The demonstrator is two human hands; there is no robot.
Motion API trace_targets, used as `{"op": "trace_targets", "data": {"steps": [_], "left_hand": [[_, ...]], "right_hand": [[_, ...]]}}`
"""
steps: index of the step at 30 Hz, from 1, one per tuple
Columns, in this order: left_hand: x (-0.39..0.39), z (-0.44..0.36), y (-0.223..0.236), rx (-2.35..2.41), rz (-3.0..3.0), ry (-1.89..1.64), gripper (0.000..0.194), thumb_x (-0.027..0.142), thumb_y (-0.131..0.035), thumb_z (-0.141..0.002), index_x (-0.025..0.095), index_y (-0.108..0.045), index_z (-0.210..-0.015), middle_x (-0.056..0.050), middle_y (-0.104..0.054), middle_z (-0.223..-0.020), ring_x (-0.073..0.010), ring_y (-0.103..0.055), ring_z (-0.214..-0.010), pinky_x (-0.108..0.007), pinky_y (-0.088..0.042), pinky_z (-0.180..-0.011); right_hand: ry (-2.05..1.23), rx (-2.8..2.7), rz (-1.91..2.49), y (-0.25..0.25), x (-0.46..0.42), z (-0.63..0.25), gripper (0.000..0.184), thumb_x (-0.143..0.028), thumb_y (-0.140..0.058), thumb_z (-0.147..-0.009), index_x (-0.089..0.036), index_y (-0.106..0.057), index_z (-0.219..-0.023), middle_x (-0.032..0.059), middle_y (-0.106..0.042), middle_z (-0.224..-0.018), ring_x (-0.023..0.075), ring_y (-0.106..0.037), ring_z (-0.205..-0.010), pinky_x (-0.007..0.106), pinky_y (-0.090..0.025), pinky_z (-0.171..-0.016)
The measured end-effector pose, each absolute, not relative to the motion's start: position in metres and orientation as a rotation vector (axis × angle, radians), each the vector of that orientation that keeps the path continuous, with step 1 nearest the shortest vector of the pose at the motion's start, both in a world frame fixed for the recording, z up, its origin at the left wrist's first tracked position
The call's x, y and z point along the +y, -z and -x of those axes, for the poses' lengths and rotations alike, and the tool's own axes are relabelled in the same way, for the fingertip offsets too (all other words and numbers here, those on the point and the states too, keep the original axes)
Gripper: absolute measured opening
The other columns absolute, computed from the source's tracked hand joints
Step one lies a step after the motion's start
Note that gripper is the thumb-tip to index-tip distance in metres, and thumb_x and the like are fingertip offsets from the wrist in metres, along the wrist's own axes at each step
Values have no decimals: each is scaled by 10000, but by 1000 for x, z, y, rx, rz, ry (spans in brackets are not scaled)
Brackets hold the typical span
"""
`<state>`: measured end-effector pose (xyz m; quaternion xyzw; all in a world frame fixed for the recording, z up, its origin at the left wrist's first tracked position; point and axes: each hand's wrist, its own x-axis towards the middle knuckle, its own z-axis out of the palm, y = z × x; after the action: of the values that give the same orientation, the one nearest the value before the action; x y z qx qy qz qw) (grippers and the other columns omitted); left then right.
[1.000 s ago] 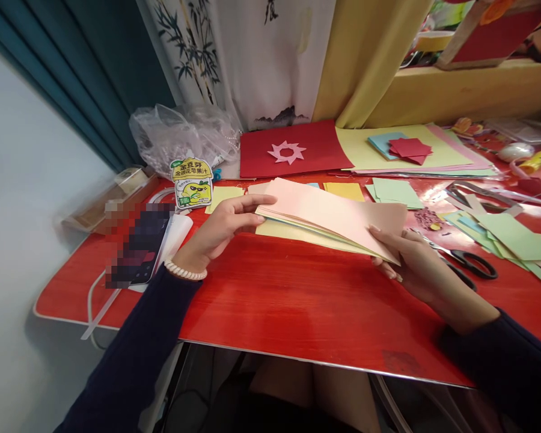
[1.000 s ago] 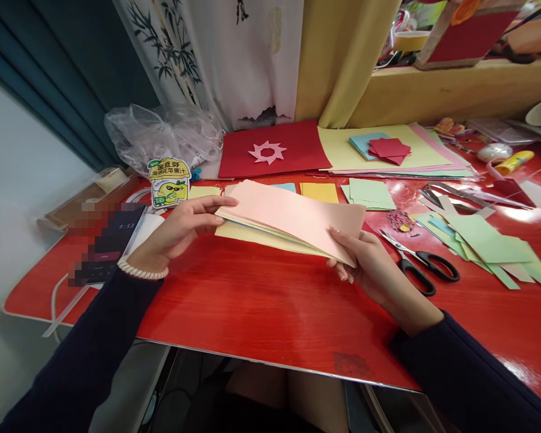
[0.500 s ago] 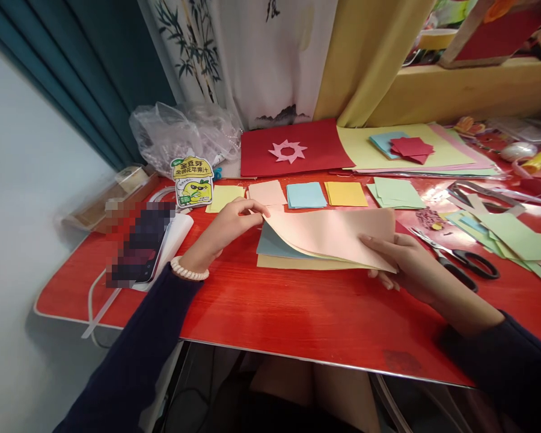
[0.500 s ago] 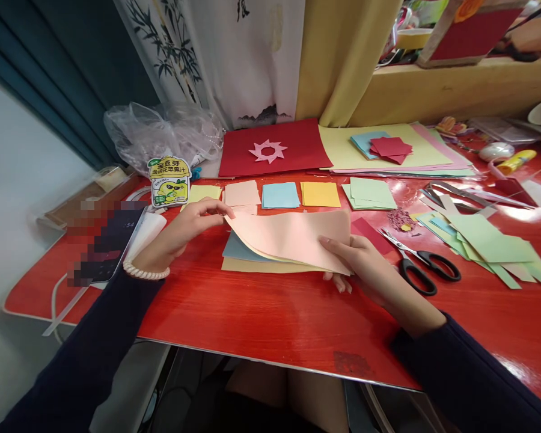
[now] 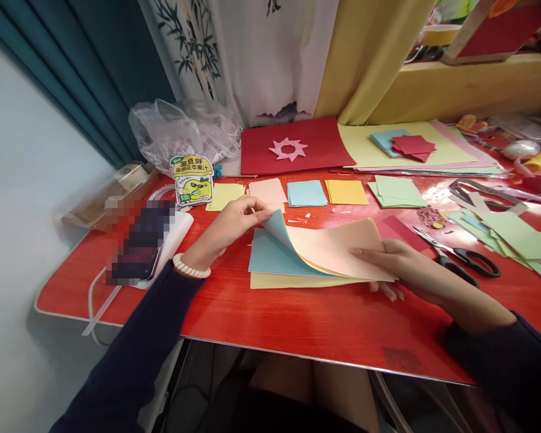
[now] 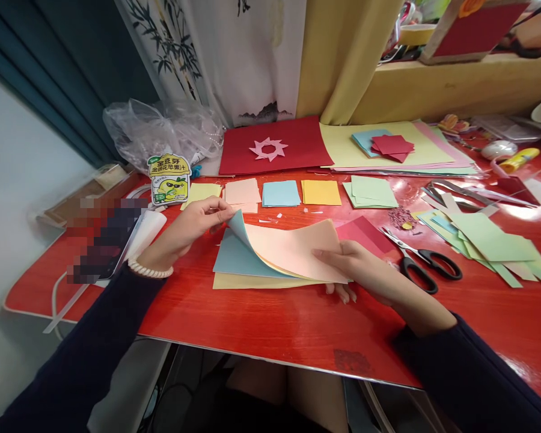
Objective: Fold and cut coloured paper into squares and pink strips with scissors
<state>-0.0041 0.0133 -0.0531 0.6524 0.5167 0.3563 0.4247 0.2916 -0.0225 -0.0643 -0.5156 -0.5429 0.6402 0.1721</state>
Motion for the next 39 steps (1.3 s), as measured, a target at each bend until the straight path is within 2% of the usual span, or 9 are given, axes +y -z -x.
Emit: {"op": "trace_targets", "data": {"steps": [4, 7, 13, 16, 18, 22, 27, 36, 39], "left_hand": [[13, -1, 56, 1343, -1581, -821, 230, 380, -592, -788, 177, -570, -682, 10, -512, -654, -96, -412, -556, -246, -333, -518], [12, -2, 54, 1347, -1649, -652, 187, 311, -598, -748, 166, -574, -633, 5, -539, -652, -109, -460, -596, -257, -351, -560], [6, 2, 44, 1159, -1991, -257, 104, 263, -569, -756, 172, -618, -767, -20, -585, -821, -145, -522, -735, -265, -392, -647], [4, 1, 40, 1063, -2126, -145, 168, 291, -589, -776, 188, -635, -901, -49, -577, -1023, -197, -522, -972, -309, -407, -842], [3, 2, 39, 1000, -2185, -115, 304, 324, -638, -755, 217, -619, -1039, -60, -540, -1197, -245, -428, -1180, -366, -337, -994], [3, 5, 41, 976, -2194, -74, 499, 347, -698, -723, 259, -570, -1197, -65, -410, -1422, -289, -246, -1364, -426, -239, -1089], [4, 9, 43, 1002, -2303, 38, 521, 366, -617, -802, 235, -509, -1294, -74, -336, -1491, -252, -248, -1388, -386, -217, -1106], [5, 15, 46, 986, -2294, 4, 517, 419, -614, -796, 292, -517, -1289, -33, -345, -1491, -265, -324, -1354, -392, -229, -1098], [5, 14, 46, 1002, -2203, -69, 553, 403, -649, -772, 304, -500, -1294, -22, -379, -1472, -267, -303, -1366, -388, -237, -1102]], "right_hand": [[-1815, -1561, 1462, 66, -22, -294, 400, -443, -570, -840, -122, -598, -602, 54, -603, -478, 83, -498, -322, 150, -350, -297], [-1805, -1556, 1460, 67, -22, -293, 375, -425, -579, -834, -126, -590, -608, 51, -606, -485, 80, -499, -324, 149, -357, -300], [-1775, -1526, 1469, 64, -22, -291, 347, -406, -586, -825, -131, -574, -613, 48, -601, -477, 76, -493, -316, 145, -348, -294], [-1783, -1518, 1466, 62, -23, -290, 345, -410, -595, -816, -134, -569, -611, 42, -597, -475, 79, -491, -317, 149, -347, -291], [-1786, -1517, 1463, 61, -23, -290, 339, -403, -600, -813, -135, -570, -609, 39, -595, -474, 78, -491, -317, 148, -349, -291], [-1786, -1521, 1462, 62, -22, -290, 341, -398, -598, -816, -134, -570, -602, 39, -590, -471, 76, -489, -314, 144, -344, -287], [-1780, -1521, 1471, 65, -21, -292, 349, -422, -581, -832, -136, -571, -632, 44, -602, -486, 78, -494, -315, 142, -343, -285], [-1778, -1496, 1489, 62, -23, -289, 357, -412, -614, -807, -131, -577, -589, 56, -598, -468, 84, -471, -297, 162, -325, -276], [-1718, -1462, 1483, 64, -24, -289, 352, -393, -604, -824, -124, -596, -598, 58, -597, -459, 98, -512, -344, 170, -375, -326]]}}
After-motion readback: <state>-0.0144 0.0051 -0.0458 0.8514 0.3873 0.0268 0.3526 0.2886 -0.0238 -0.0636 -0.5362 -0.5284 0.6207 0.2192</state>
